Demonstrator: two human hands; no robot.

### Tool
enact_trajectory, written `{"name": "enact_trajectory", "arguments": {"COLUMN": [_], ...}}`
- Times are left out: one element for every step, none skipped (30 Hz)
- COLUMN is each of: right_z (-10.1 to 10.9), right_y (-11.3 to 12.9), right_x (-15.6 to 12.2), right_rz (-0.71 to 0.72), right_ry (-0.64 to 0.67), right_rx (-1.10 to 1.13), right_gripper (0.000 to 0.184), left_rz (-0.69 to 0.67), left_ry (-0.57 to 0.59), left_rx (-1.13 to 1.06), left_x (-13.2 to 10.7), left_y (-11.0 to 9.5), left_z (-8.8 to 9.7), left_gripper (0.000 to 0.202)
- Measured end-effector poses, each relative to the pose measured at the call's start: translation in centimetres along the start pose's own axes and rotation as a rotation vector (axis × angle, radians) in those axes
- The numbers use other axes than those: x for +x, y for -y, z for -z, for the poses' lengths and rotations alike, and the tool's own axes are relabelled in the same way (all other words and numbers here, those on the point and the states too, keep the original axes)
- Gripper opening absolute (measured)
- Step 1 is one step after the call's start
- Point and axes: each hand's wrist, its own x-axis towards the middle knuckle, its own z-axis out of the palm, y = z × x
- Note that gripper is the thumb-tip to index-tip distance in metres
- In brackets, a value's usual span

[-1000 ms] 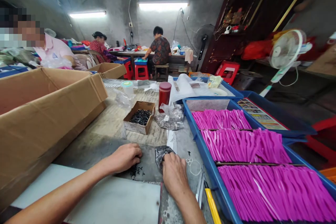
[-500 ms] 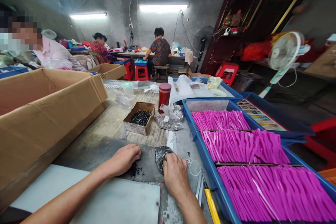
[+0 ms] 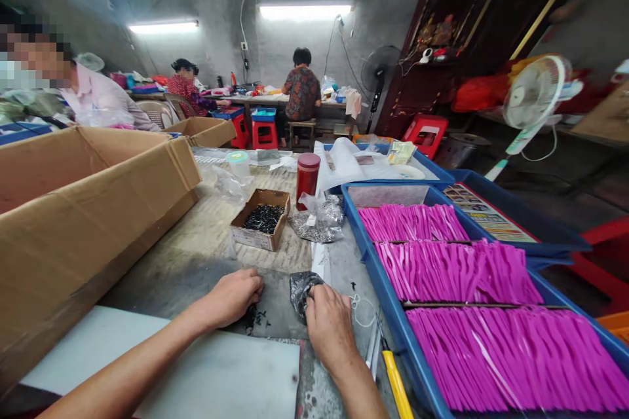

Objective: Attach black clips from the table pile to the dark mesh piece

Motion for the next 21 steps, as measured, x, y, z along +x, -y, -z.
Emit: {"name": "enact_trajectory", "arguments": {"right_z": [-0.1,-0.1,-0.2,-0.3,-0.3,-0.3,-0.3,-0.3,-0.3,-0.2,-0.1,-0.1,0.0,0.0,0.0,0.1,0.1,0.1,0.1,0.1,0.1], "right_y": [-0.1,-0.1,-0.2,-0.3,-0.3,-0.3,-0.3,-0.3,-0.3,-0.2,-0.2,-0.1,-0.1,-0.1,-0.1,-0.1,-0.1,-0.1,-0.1,-0.1,-0.1], "right_x": [0.0,0.0,0.0,0.0,0.0,0.0,0.0,0.0,0.0,0.0,0.0,0.0,0.0,0.0,0.0,0.0,-0.1,-0.1,-0.1,-0.1,-0.1], "right_rz": [0.004,0.009,0.014,0.019,0.023,0.027,0.028,0.027,0.024,0.022,0.022,0.025,0.03,0.035,0.04,0.043,0.045,0.047,0.049,0.052,0.055], "right_ry": [-0.014,-0.028,-0.04,-0.052,-0.061,-0.066,-0.069,-0.069,-0.066,-0.063,-0.061,-0.062,-0.067,-0.075,-0.084,-0.09,-0.093,-0.095,-0.096,-0.095,-0.097], "right_rx": [0.001,0.003,0.005,0.008,0.012,0.016,0.02,0.025,0.031,0.038,0.047,0.056,0.064,0.072,0.078,0.084,0.091,0.098,0.105,0.113,0.119], "right_gripper": [0.015,0.015,0.015,0.015,0.015,0.015,0.015,0.015,0.015,0.014,0.014,0.014,0.014,0.014,0.014,0.014,0.014,0.014,0.015,0.015,0.015], "left_rz": [0.0,0.003,0.007,0.01,0.014,0.012,0.004,-0.011,-0.029,-0.047,-0.06,-0.07,-0.077,-0.083,-0.087,-0.09,-0.089,-0.085,-0.078,-0.072,-0.065], "left_ry": [0.001,0.0,-0.004,-0.011,-0.02,-0.031,-0.047,-0.065,-0.088,-0.114,-0.142,-0.167,-0.187,-0.199,-0.204,-0.203,-0.198,-0.191,-0.182,-0.172,-0.161], "left_rx": [0.009,0.013,0.01,0.0,-0.016,-0.038,-0.069,-0.106,-0.146,-0.186,-0.222,-0.251,-0.271,-0.282,-0.287,-0.287,-0.283,-0.276,-0.267,-0.256,-0.243], "left_x": [0.0,0.1,0.1,0.1,0.1,0.1,0.1,0.1,0.1,0.1,0.1,0.2,0.2,0.2,0.3,0.3,0.3,0.3,0.3,0.3,0.4], "left_y": [-0.1,-0.1,-0.2,-0.2,-0.2,-0.3,-0.3,-0.3,-0.3,-0.2,-0.2,-0.1,0.1,0.2,0.4,0.6,0.7,0.9,1.0,1.0,1.0], "left_z": [-0.1,-0.1,-0.2,-0.3,-0.5,-0.6,-0.6,-0.7,-0.7,-0.6,-0.5,-0.4,-0.3,-0.2,0.0,0.0,0.1,0.1,0.1,0.1,0.1], "left_gripper": [0.017,0.019,0.019,0.019,0.019,0.018,0.018,0.018,0.018,0.019,0.021,0.022,0.023,0.024,0.024,0.024,0.023,0.022,0.022,0.02,0.019]}}
